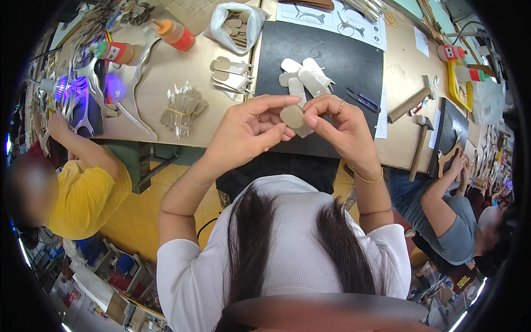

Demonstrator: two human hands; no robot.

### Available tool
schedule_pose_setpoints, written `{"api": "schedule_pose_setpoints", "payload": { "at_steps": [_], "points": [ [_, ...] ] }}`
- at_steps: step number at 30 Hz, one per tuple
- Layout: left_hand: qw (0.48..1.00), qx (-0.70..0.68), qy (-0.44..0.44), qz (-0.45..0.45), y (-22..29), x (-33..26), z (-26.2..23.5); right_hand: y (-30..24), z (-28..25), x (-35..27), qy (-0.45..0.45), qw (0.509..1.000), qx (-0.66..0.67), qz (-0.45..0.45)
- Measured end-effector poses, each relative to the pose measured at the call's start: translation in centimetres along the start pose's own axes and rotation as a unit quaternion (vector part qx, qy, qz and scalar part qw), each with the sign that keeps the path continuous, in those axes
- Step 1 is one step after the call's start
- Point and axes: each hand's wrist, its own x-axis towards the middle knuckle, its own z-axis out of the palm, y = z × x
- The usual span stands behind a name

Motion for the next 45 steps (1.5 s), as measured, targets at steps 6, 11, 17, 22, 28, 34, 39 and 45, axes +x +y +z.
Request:
{"api": "schedule_pose_setpoints", "payload": {
  "at_steps": [6, 11, 17, 22, 28, 34, 39, 45],
  "points": [
    [1.000, 0.007, 0.006, -0.018, 0.6, -0.2, 0.0, -0.3, 0.1, 0.1, 0.007, 1.000, -0.020, 0.005],
    [1.000, 0.007, 0.026, -0.009, 0.5, 0.0, 0.1, -0.7, 0.0, 0.1, -0.001, 0.999, -0.033, 0.018],
    [0.999, 0.028, 0.034, -0.011, 0.5, -0.3, 0.2, -1.1, 0.1, 0.1, -0.003, 0.999, -0.041, 0.017],
    [0.999, 0.033, 0.035, -0.001, 0.6, -0.3, 0.2, -1.2, 0.2, 0.3, -0.005, 0.999, -0.035, 0.021],
    [0.998, 0.039, 0.044, 0.012, 0.5, -0.4, 0.3, -1.4, 0.1, 0.1, -0.022, 0.998, -0.022, 0.058],
    [0.998, 0.004, 0.058, 0.021, 0.1, -0.3, 0.3, -0.1, 1.1, 0.1, 0.064, 0.988, 0.140, 0.026],
    [0.998, -0.024, 0.062, 0.021, 0.0, -0.2, 0.2, 0.1, 1.0, -0.1, 0.033, 0.986, 0.152, 0.053],
    [0.997, -0.030, 0.068, 0.029, -0.1, -0.2, 0.3, 0.3, 1.8, 0.2, 0.031, 0.985, 0.163, 0.051]
  ]
}}
